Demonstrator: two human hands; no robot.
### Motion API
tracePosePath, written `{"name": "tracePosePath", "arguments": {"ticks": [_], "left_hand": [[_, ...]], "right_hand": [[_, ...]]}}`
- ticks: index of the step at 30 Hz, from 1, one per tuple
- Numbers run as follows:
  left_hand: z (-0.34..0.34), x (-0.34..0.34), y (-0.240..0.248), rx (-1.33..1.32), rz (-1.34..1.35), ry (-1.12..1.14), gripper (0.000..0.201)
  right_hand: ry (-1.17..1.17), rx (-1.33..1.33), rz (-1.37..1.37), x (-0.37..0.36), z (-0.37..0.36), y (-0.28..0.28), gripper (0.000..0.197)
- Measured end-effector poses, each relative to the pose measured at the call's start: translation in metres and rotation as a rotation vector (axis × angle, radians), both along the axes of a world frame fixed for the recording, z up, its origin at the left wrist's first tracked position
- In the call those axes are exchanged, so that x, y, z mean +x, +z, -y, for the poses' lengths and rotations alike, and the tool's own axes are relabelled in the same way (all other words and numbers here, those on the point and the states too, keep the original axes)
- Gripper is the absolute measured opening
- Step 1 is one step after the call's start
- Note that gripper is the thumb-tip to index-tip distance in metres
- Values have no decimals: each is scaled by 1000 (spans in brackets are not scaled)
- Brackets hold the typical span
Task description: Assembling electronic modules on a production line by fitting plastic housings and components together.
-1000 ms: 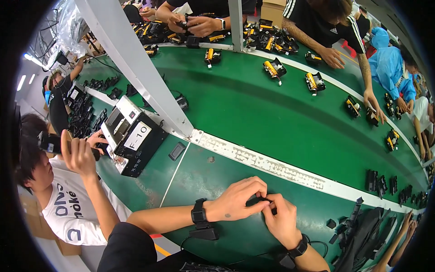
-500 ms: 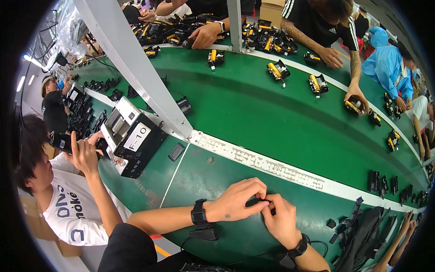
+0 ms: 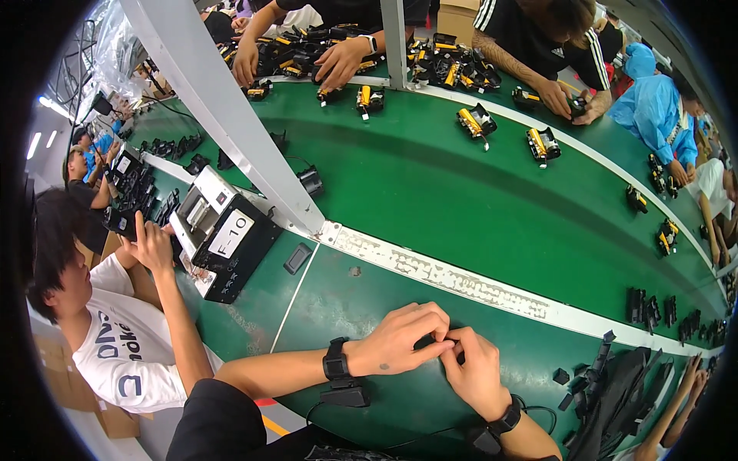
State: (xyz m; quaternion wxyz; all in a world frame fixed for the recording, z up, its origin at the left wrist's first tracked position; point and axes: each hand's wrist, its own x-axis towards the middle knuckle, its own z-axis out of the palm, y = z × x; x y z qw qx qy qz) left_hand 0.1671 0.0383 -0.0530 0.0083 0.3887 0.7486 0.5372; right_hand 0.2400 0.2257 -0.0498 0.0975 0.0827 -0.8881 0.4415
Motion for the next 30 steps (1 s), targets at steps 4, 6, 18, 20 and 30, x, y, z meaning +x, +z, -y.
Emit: {"name": "tracePosePath", "arguments": {"ticks": [4,6,18,20,30], "left_hand": [[-1,1,3,-13,21,10,22],[-1,3,6,-21,64,25,22],[1,-1,2,-72,20,5,23],[0,-1,3,-66,20,7,23],[-1,0,7,-71,38,41,22]], "right_hand": [[-7,8,10,1,0,2,14],[-12,9,18,2,0,3,14],[10,17,-8,-2,3,3,13],[5,11,2,-3,4,6,13],[29,27,14,0,-1,3,11]]}}
